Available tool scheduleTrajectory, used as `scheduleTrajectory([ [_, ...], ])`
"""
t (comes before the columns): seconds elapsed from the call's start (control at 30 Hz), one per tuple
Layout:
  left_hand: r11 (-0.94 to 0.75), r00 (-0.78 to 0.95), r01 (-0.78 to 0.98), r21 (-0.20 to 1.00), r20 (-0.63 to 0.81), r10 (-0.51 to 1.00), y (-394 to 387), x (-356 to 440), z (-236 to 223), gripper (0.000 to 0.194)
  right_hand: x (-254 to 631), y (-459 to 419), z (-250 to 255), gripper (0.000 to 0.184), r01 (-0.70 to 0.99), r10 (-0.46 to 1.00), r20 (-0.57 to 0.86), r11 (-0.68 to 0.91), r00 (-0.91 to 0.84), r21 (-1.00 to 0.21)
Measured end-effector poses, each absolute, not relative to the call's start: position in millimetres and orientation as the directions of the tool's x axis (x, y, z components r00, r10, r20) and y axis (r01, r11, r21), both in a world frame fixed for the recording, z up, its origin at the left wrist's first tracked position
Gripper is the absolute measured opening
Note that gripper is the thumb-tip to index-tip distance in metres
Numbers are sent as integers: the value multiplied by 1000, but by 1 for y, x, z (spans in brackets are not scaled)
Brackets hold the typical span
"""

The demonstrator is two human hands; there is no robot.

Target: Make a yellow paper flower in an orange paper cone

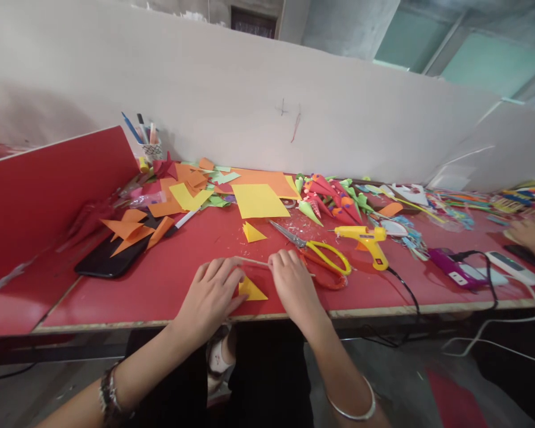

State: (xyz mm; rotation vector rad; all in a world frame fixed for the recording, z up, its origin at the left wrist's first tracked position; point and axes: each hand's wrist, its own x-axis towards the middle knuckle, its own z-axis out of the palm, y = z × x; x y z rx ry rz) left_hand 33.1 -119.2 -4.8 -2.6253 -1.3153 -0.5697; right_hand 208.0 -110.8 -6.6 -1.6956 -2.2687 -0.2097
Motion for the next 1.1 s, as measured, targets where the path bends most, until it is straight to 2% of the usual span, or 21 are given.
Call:
scheduleTrajectory([
  [0.1, -598, 531, 801, -3, 463, 710, -121, 33, -7, 18, 218, -119, -6, 15, 949, 908, 357, 282, -217, -140],
  [0.2, -617, 551, 787, -16, 470, 690, -122, 34, -7, 17, 217, -131, -10, 14, 908, 897, 310, 380, -315, -178],
  [0.27, -622, 564, 783, -1, 423, 709, -122, 35, -6, 17, 212, -137, -13, 14, 877, 887, 279, 431, -368, -214],
  [0.33, -652, 609, 757, 43, 316, 728, -119, 35, -4, 15, 209, -139, -14, 14, 852, 888, 258, 445, -381, -275],
  [0.43, -725, 704, 683, 86, 184, 686, -114, 34, -2, 14, 208, -138, -13, 14, 814, 891, 250, 450, -380, -368],
  [0.57, -780, 761, 620, 80, 181, 623, -108, 28, -2, 12, 211, -138, -14, 13, 778, 887, 270, 460, -375, -428],
  [0.67, -792, 772, 602, 104, 180, 610, -107, 26, -2, 13, 214, -139, -15, 13, 741, 869, 269, 495, -416, -454],
  [0.9, -754, 748, 603, 260, 142, 648, -108, 25, -4, 16, 215, -140, -12, 13, 706, 868, 208, 490, -451, -512],
  [1.1, -797, 781, 505, 331, 218, 585, -95, 21, -7, 20, 214, -138, -8, 18, 743, 855, 195, 515, -480, -428],
])
